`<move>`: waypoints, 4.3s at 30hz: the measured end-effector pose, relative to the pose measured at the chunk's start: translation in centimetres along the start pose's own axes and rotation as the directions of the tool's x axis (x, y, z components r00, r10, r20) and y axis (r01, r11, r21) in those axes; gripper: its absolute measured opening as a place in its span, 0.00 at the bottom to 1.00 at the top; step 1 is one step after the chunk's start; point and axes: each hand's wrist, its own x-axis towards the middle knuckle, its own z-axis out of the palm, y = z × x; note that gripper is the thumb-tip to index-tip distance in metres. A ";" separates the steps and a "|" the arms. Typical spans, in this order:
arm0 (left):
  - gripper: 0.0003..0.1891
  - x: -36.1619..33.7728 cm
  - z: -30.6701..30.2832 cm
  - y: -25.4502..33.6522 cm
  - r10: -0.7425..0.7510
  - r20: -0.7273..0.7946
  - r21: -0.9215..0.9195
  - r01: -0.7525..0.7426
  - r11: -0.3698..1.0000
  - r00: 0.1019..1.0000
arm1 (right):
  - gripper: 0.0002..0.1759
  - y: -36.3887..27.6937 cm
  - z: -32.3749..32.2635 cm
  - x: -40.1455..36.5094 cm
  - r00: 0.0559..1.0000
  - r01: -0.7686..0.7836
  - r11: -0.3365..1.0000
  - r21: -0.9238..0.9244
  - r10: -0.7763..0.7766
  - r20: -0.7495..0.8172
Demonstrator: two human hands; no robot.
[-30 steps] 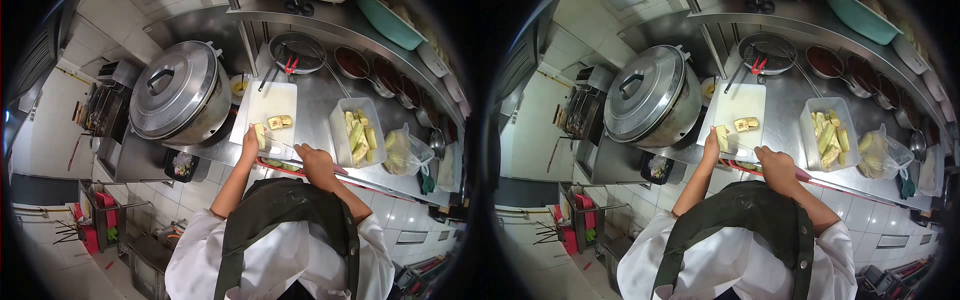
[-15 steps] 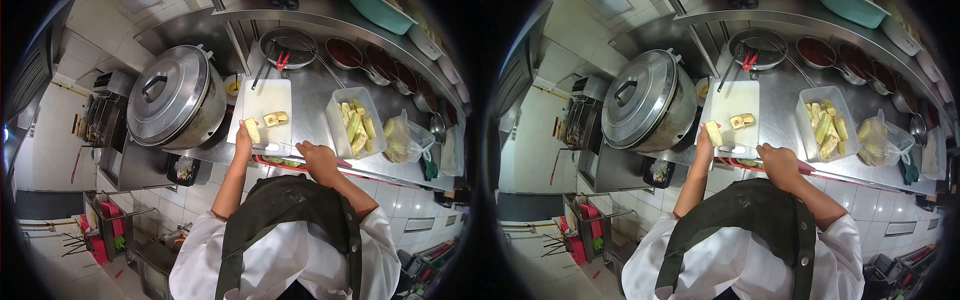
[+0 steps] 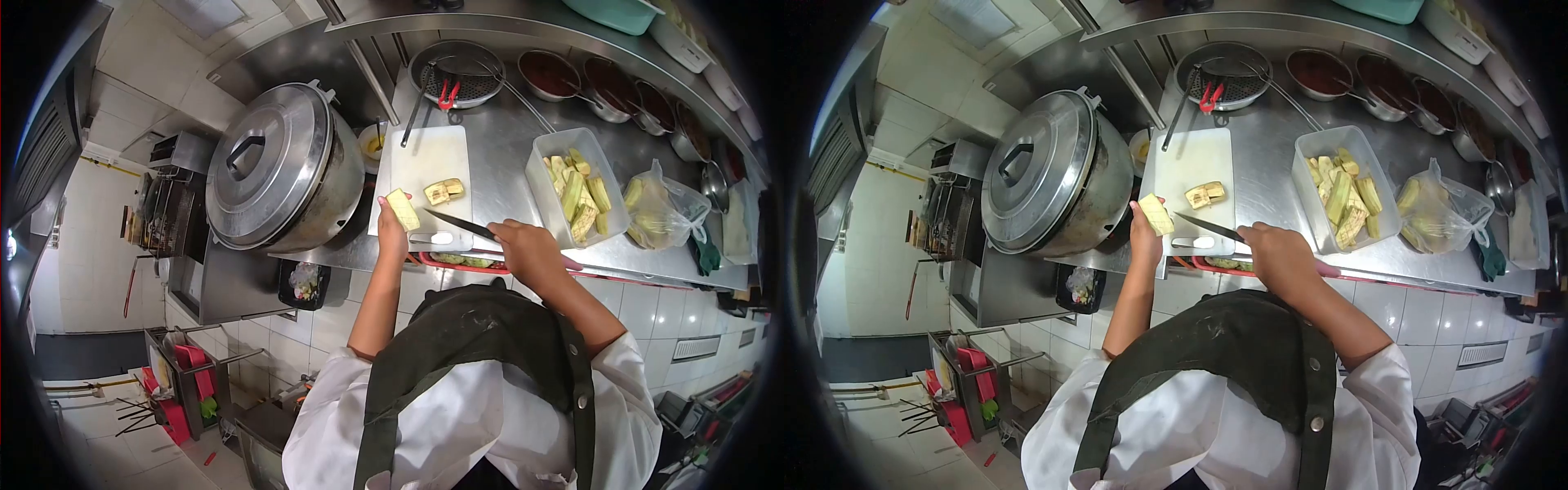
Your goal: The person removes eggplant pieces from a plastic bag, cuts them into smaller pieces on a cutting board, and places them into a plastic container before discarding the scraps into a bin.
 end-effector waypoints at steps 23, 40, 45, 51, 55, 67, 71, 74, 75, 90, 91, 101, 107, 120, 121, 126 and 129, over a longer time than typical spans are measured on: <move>0.32 -0.8 1.1 -0.1 0.365 -0.019 0.177 -0.357 0.917 0.931 | 0.15 -1.4 1.5 1.7 0.963 -0.254 0.913 0.319 0.209 0.169; 0.32 2.6 2.7 -0.8 0.186 0.056 -0.234 -0.168 0.958 0.981 | 0.14 -1.9 2.1 -2.9 0.968 -0.244 0.961 0.128 0.249 -0.027; 0.30 2.4 7.9 -0.9 0.040 0.228 -0.376 0.050 0.925 0.973 | 0.16 0.9 -4.7 -8.0 0.622 -0.581 0.614 0.534 0.758 -0.195; 0.25 -0.5 22.7 -1.1 -0.130 0.541 -0.407 0.394 0.824 0.831 | 0.16 6.4 -10.3 -15.5 0.321 -0.471 0.413 0.779 0.903 -0.285; 0.23 -0.1 30.0 0.1 -0.255 0.380 -0.447 0.418 0.791 0.889 | 0.17 11.4 -13.1 -18.5 0.360 -0.399 0.435 0.807 0.884 -0.298; 0.25 5.3 12.3 2.0 0.397 -0.004 0.510 -0.340 0.790 0.918 | 0.19 22.7 -15.0 -19.6 0.478 -0.342 0.481 0.807 0.829 -0.292; 0.36 6.2 6.1 -1.4 0.266 0.246 0.889 -0.326 0.320 0.932 | 0.19 21.4 -14.5 -16.3 0.532 -0.323 0.496 0.806 0.800 -0.279; 0.40 5.2 8.2 -3.1 0.103 0.279 0.951 -0.289 0.109 0.955 | 0.21 19.3 -13.5 -14.1 0.559 -0.281 0.420 0.863 0.802 -0.208; 0.39 5.1 8.9 -3.8 0.133 0.330 0.935 -0.343 0.088 0.935 | 0.21 18.2 -13.1 -13.3 0.566 -0.283 0.406 0.869 0.802 -0.191; 0.20 7.2 3.6 -2.3 -0.326 0.052 0.005 0.326 0.945 0.944 | 0.08 7.3 -4.1 -4.0 0.680 -0.453 0.293 0.842 0.725 0.114; 0.20 7.1 3.1 -2.5 -0.385 0.092 -0.092 0.393 0.915 0.918 | 0.07 6.8 -3.5 -3.3 0.706 -0.477 0.275 0.835 0.686 0.178; 0.19 4.6 0.4 -4.4 -0.257 0.085 -0.242 0.270 0.932 0.963 | 0.08 5.0 5.3 3.0 0.870 -0.418 0.584 0.696 0.477 0.122; 0.25 4.6 0.1 -1.5 0.281 0.168 0.465 -0.327 0.823 0.945 | 0.05 3.4 5.8 4.8 0.850 -0.506 0.557 0.659 0.453 0.269; 0.25 4.4 -0.3 -3.0 0.329 0.201 0.585 -0.382 0.715 0.923 | 0.09 3.0 7.7 7.2 0.935 -0.300 0.944 0.139 0.262 0.240; 0.25 4.5 -0.3 -3.1 0.309 0.189 0.578 -0.360 0.732 0.932 | 0.09 3.1 7.9 7.2 0.935 -0.300 0.942 0.148 0.260 0.239; 0.24 4.7 0.2 -3.9 0.341 0.156 0.532 -0.370 0.762 0.927 | 0.09 4.0 8.4 6.6 0.916 -0.369 0.902 0.226 0.312 0.252; 0.23 5.3 0.6 -3.5 0.377 0.151 0.538 -0.396 0.744 0.914 | 0.09 4.0 8.1 6.5 0.911 -0.398 0.869 0.293 0.338 0.235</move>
